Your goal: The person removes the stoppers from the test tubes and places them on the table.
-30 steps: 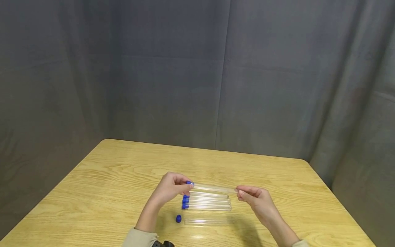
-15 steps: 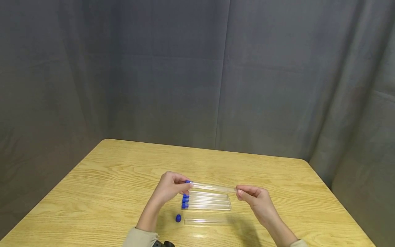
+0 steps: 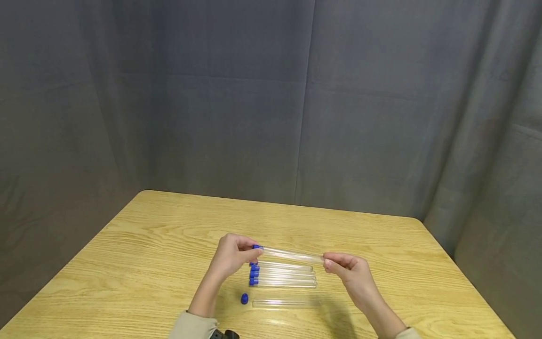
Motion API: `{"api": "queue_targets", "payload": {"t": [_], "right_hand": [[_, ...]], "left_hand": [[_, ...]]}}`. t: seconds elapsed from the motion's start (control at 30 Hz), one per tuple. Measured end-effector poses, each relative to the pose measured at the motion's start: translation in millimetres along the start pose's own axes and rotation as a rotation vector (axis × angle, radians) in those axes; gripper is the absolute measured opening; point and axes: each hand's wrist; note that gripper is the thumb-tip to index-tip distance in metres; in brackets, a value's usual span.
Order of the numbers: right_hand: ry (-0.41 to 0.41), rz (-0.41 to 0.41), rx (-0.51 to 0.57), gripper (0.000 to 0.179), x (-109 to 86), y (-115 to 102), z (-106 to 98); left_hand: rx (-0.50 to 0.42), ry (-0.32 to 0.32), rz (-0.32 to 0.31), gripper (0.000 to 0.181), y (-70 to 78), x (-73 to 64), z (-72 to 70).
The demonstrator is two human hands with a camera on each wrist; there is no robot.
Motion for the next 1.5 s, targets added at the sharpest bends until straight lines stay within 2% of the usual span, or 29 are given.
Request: {"api": "queue_targets", "payload": {"t": [0.3, 0.4, 0.53, 0.63, 0.77, 0.9, 1.23, 1.5], "right_hand": [[0.015, -0.006, -0.003, 0.023, -0.4, 3, 1], [0.019, -0.013, -0.011, 0.022, 0.0, 4, 1], [-0.008, -0.054, -0.025, 0.021, 1.5, 6, -4], [-0.058, -0.095, -0.021, 0.022, 1.7, 7, -7], [-0.068, -0.07, -0.031, 0.023, 1.3, 5, -9], [-0.049, -0.017, -0.061, 0.025, 0.6, 3, -10], [-0.076, -0.003, -0.055, 0.024, 1.6, 4, -13], [-0.054, -0.001, -0.052, 0.026, 2.3, 3, -23]], "left_hand": [[0.032, 0.024, 0.031, 0.01, 0.6, -0.7, 1.9], [0.004, 0.008, 0.029, 0.012, 0.1, -1.0, 0.7], [-0.107, -0.063, 0.019, 0.015, -2.7, -1.6, -3.0], [-0.179, -0.132, 0.034, 0.017, -4.9, -1.5, -6.4], [-0.245, -0.222, 0.056, 0.018, -6.1, -0.9, -9.9], [-0.3, -0.276, 0.055, 0.021, -5.6, -0.9, -12.1], [-0.319, -0.284, 0.03, 0.019, -5.4, -1.4, -13.6], [-0.3, -0.251, 0.009, 0.019, -8.1, -2.8, -21.2]]}}
Point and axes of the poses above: each hand's wrist, its own x-axis towards the middle knuckle, its own z-axis out of the palm, y = z × x, and after that the axes turned 11 degrees about z, right-handed
